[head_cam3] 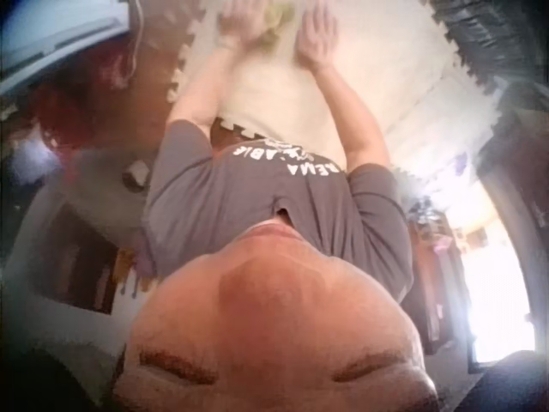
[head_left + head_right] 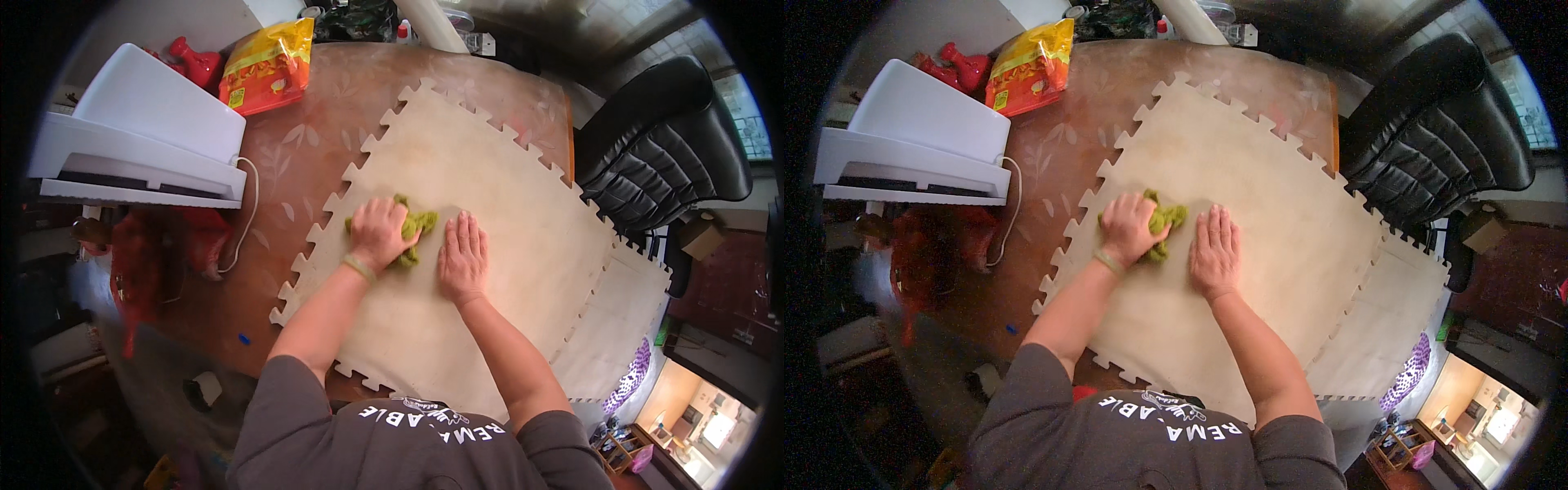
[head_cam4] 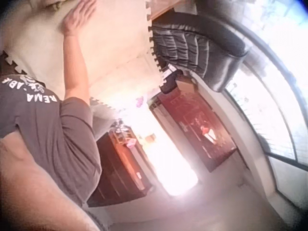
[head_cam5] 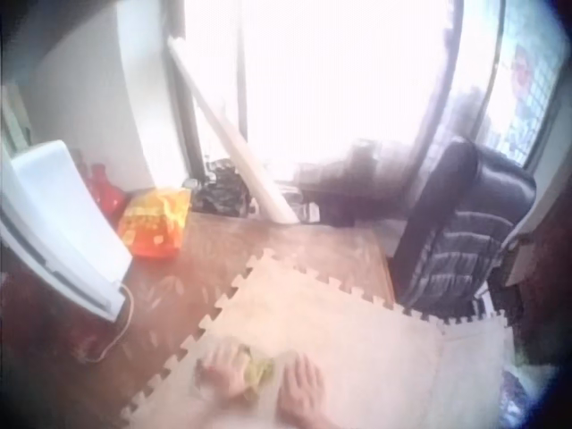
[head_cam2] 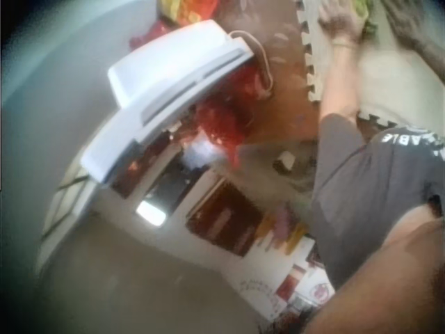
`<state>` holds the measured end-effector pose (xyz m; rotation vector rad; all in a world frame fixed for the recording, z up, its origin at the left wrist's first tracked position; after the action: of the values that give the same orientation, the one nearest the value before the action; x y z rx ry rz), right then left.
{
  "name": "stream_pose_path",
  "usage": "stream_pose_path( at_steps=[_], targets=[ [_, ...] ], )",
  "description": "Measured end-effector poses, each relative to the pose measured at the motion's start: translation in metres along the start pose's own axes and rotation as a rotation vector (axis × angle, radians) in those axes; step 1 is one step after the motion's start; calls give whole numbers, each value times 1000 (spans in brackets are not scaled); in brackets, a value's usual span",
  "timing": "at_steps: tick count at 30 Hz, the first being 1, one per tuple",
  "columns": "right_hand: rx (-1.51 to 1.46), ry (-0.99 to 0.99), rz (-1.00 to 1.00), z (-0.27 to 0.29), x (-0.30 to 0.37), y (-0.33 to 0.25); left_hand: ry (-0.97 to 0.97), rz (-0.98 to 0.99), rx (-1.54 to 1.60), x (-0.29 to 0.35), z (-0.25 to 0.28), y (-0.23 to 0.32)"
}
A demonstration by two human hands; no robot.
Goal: The person wipes the surface of interlocking foam floor mats on a table using a green cloth. The person systematically cleans the mats, occasionally dipping the cloth into a white bucket of water to re-wet it.
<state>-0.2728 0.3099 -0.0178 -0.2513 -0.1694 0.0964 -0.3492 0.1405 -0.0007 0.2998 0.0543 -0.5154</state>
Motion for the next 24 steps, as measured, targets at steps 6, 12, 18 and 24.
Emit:
stream_pose_path(
  at_steps=[6, 12, 18, 24],
  targets=[
    [16, -34, -8, -2, 0, -2, 55, 83, -39, -86, -20, -27],
    [11, -16, 2, -1, 1, -3, 39, 258, -128, -143, -19, -34],
    [-2, 14, 0, -3, -1, -3, -17, 239, -64, -99, -17, -18],
    [-8, 73, 11, -9, -3, 3, -93, 81, 41, 22, -4, 24]
  ],
)
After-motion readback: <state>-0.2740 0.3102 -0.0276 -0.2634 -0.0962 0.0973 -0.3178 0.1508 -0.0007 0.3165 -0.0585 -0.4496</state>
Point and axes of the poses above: each hand's wrist, its own x-axis away from the middle knuckle, its own z-axis out of the back of the hand, y = z × x, the point moved 2 cm from there along -x, towards the middle knuckle, and after that the axes turned 14 degrees about -y, right-handed, at the moved point
